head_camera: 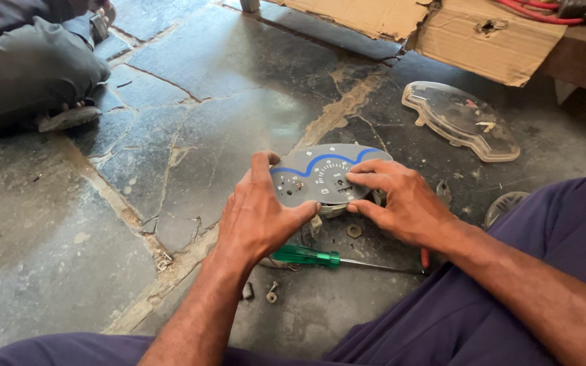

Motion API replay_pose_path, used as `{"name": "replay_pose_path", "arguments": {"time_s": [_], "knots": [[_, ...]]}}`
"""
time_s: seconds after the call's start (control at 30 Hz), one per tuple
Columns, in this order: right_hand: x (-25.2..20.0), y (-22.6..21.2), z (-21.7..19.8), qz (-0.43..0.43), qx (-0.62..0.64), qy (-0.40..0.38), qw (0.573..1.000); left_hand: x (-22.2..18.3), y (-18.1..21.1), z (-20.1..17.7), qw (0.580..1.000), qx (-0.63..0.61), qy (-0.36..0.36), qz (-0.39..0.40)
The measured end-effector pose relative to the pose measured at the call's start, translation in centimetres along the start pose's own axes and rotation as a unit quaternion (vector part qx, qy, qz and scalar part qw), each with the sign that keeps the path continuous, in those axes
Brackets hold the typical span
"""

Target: The person sits on the floor and uses a green screwdriver to adjust and tighten screws on a motorcycle instrument cluster. They repeatedly probe the dial and gauge areas, occasionally setting the screwdriver down and repositioning the cluster.

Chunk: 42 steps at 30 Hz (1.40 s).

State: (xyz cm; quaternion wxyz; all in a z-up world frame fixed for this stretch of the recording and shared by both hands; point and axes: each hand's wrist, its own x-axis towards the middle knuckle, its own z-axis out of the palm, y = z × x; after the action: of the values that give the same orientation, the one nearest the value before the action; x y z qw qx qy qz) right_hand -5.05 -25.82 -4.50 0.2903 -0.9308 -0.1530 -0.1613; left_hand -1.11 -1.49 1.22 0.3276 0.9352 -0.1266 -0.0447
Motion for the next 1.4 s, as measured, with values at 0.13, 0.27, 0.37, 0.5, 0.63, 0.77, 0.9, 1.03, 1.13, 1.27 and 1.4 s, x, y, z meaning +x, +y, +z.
{"name": "replay_pose_path", "arguments": {"time_s": [0.13, 0.27, 0.37, 0.5, 0.63, 0.77, 0.9, 1.03, 1.13, 1.27, 1.4], "knots": [[0.05, 0.14, -0.10, 0.000, 0.007, -0.001, 1.000, -0.18, 0.14, 0.10, 0.997, -0.012, 0.048, 0.051], [-0.01, 0.06, -0.20, 0.009, 0.005, -0.006, 1.000, -0.31, 0.10, 0.11, 0.996, -0.009, 0.060, 0.067], [-0.07, -0.14, -0.27, 0.011, 0.003, -0.010, 1.000, -0.32, 0.11, 0.01, 0.996, -0.009, 0.060, 0.064], [0.01, -0.23, -0.17, 0.009, -0.003, -0.014, 1.000, -0.35, 0.07, -0.28, 0.997, -0.019, 0.054, 0.053], [-0.04, -0.23, -0.12, 0.005, -0.001, -0.012, 1.000, -0.31, 0.11, -0.53, 0.997, -0.015, 0.047, 0.054], [-0.04, -0.28, -0.21, 0.008, -0.002, -0.015, 1.000, -0.37, 0.32, -0.43, 0.998, -0.005, 0.041, 0.045], [0.02, -0.26, -0.30, 0.018, 0.015, -0.013, 1.000, -0.48, 0.58, -0.29, 0.998, 0.012, 0.043, 0.045], [0.05, -0.14, -0.33, 0.041, 0.032, -0.025, 0.998, -0.49, 0.83, -0.35, 0.998, 0.019, 0.038, 0.040], [0.14, -0.20, -0.24, 0.041, 0.033, -0.019, 0.998, -0.58, 0.94, -0.37, 0.997, 0.025, 0.048, 0.049], [0.11, -0.43, -0.43, 0.116, 0.046, -0.043, 0.991, -0.76, 1.04, -0.30, 0.996, 0.023, 0.061, 0.057], [0.31, -0.63, -0.53, 0.088, 0.028, -0.041, 0.995, -0.78, 1.01, -0.33, 0.996, 0.021, 0.062, 0.063]]}}
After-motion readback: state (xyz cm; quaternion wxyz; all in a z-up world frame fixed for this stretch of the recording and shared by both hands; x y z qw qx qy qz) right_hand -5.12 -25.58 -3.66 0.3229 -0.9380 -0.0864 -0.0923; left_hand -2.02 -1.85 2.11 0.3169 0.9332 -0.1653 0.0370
